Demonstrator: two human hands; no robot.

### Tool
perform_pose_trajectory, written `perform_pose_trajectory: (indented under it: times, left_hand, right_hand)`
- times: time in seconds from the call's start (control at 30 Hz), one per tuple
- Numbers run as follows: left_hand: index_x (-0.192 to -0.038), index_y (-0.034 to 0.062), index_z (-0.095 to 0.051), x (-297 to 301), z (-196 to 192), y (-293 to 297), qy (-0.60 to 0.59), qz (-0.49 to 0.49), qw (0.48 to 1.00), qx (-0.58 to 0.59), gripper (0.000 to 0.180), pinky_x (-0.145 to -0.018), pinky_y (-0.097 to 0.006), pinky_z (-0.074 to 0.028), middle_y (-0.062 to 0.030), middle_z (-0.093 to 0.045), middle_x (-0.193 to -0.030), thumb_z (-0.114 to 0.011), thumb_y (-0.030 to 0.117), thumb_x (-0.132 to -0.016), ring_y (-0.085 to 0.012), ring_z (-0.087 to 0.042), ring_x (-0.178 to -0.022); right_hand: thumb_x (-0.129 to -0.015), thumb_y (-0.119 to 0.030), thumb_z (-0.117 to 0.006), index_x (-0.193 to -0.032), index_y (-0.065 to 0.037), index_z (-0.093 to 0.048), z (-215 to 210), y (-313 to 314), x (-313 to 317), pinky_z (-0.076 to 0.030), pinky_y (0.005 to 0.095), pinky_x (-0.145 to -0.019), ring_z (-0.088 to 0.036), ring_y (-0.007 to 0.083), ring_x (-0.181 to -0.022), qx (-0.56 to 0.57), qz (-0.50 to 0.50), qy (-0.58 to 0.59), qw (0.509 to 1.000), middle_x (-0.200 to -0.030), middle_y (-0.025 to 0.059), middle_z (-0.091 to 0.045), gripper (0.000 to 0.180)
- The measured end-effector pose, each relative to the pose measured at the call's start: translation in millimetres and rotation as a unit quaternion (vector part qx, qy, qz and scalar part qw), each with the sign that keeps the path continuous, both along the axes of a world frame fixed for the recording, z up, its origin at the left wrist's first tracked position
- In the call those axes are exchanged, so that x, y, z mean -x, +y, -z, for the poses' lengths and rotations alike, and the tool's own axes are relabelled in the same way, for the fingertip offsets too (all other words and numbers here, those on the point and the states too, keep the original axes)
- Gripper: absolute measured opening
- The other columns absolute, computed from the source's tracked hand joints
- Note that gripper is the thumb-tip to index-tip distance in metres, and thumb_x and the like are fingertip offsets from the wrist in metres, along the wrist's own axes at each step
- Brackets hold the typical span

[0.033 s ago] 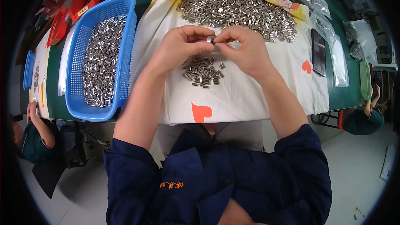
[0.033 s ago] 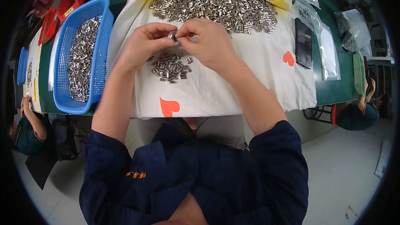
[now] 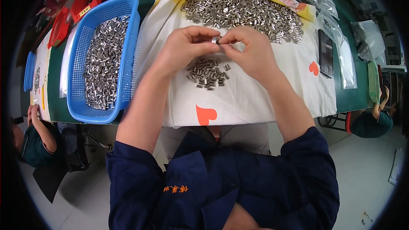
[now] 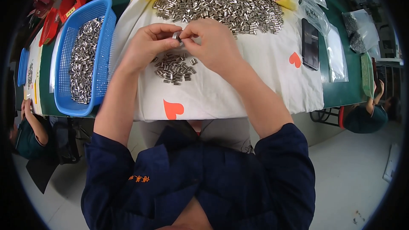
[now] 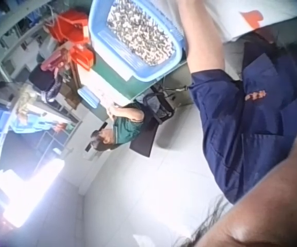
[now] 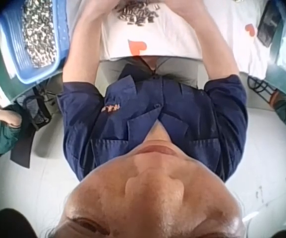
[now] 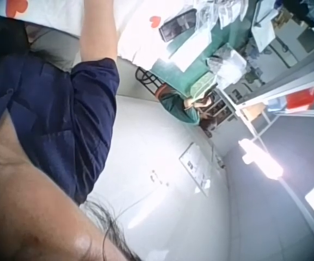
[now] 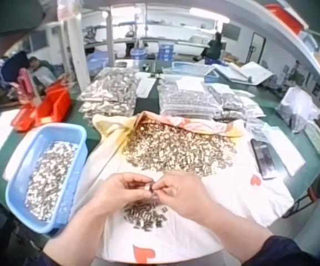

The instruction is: Sorting and inspecting small metal hardware components from a pile into groups on a workbench.

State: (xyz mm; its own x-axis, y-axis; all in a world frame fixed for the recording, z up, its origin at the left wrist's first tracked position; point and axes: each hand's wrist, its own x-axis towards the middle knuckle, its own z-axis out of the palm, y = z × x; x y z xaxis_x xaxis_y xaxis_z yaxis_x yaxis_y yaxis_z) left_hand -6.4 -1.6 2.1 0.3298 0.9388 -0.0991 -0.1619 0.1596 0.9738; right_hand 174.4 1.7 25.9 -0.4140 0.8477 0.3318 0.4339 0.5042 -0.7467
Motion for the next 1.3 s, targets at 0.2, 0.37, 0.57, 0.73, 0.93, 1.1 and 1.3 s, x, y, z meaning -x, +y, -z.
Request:
perform_pose_trajectory:
  times: [0.2,0.37,0.57,0.73,0.93,1.1,1.3]
  left_hand:
    - [-0.1,-0.0051,-0.057,-0.3,-1.0,-1.4,0.034,-0.019,0.999,-0.009,0.029,-0.071,-0.021,-0.048,-0.0085,-0.062,-0.086,-0.064,0.002,-0.073,-0.0112,-0.059,-0.077]
    - [-0.097,-0.0035,-0.059,4.1,-6.3,-3.9,0.062,0.013,0.998,-0.003,0.028,-0.069,-0.02,-0.047,-0.0064,-0.063,-0.084,-0.066,0.002,-0.071,-0.0092,-0.059,-0.076]
    - [-0.096,-0.0015,-0.06,1.5,-6.8,-3.4,0.082,0.031,0.996,0.011,0.027,-0.068,-0.019,-0.046,-0.0042,-0.063,-0.082,-0.067,0.004,-0.07,-0.0068,-0.058,-0.075]
    - [-0.097,-0.0014,-0.06,0.4,-5.5,-3.0,0.074,0.029,0.997,0.001,0.026,-0.068,-0.019,-0.045,-0.0039,-0.063,-0.082,-0.066,0.003,-0.072,-0.0066,-0.057,-0.075]
    - [-0.099,-0.0015,-0.059,0.7,-8.1,-3.1,0.069,0.026,0.997,0.015,0.027,-0.068,-0.02,-0.046,-0.0046,-0.062,-0.084,-0.064,0.003,-0.073,-0.0079,-0.058,-0.076]
    - [-0.102,-0.0028,-0.055,2.5,-6.4,-0.2,0.025,-0.008,1.0,0.016,0.03,-0.07,-0.02,-0.046,-0.0061,-0.062,-0.085,-0.064,0.002,-0.074,-0.0097,-0.058,-0.077]
    - [-0.102,-0.0028,-0.055,3.0,-6.0,-1.4,-0.008,0.001,1.0,0.007,0.03,-0.072,-0.021,-0.046,-0.0076,-0.062,-0.086,-0.064,0.002,-0.074,-0.0105,-0.059,-0.079]
  right_hand:
    - [-0.069,-0.008,-0.061,-0.077,-0.005,-0.062,2.6,-0.1,2.6,-0.046,0.0315,-0.064,-0.057,0.0244,-0.07,-0.078,0.011,-0.044,0.996,-0.074,0.0082,-0.06,0.009]
    - [-0.069,-0.01,-0.062,-0.078,-0.006,-0.062,-5.6,4.9,-4.9,-0.045,0.0305,-0.064,-0.058,0.0207,-0.069,0.079,-0.034,0.003,0.996,-0.073,0.0071,-0.061,0.01]
    - [-0.07,-0.013,-0.062,-0.078,-0.006,-0.062,5.2,28.8,-19.8,-0.043,0.0323,-0.068,-0.055,0.0209,-0.073,0.012,0.064,-0.067,0.996,-0.075,0.0069,-0.06,0.011]
    - [-0.069,-0.014,-0.06,-0.076,-0.011,-0.064,26.4,36.0,-10.5,-0.039,0.0356,-0.074,-0.05,0.0221,-0.08,-0.205,0.091,-0.212,0.951,-0.076,0.004,-0.056,0.009]
    - [-0.069,-0.014,-0.06,-0.076,-0.009,-0.063,21.3,28.5,-8.2,-0.04,0.0359,-0.072,-0.051,0.0225,-0.077,-0.214,0.067,-0.257,0.94,-0.075,0.0041,-0.057,0.008]
    - [-0.071,-0.012,-0.061,-0.077,-0.006,-0.063,4.5,16.5,-4.7,-0.043,0.033,-0.067,-0.055,0.0218,-0.073,-0.029,0.026,-0.094,0.995,-0.075,0.0059,-0.06,0.01]
    - [-0.071,-0.009,-0.061,-0.078,-0.004,-0.062,-0.3,4.1,-0.5,-0.045,0.0297,-0.065,-0.057,0.0202,-0.074,0.079,-0.008,0.06,0.995,-0.077,0.0064,-0.06,0.009]
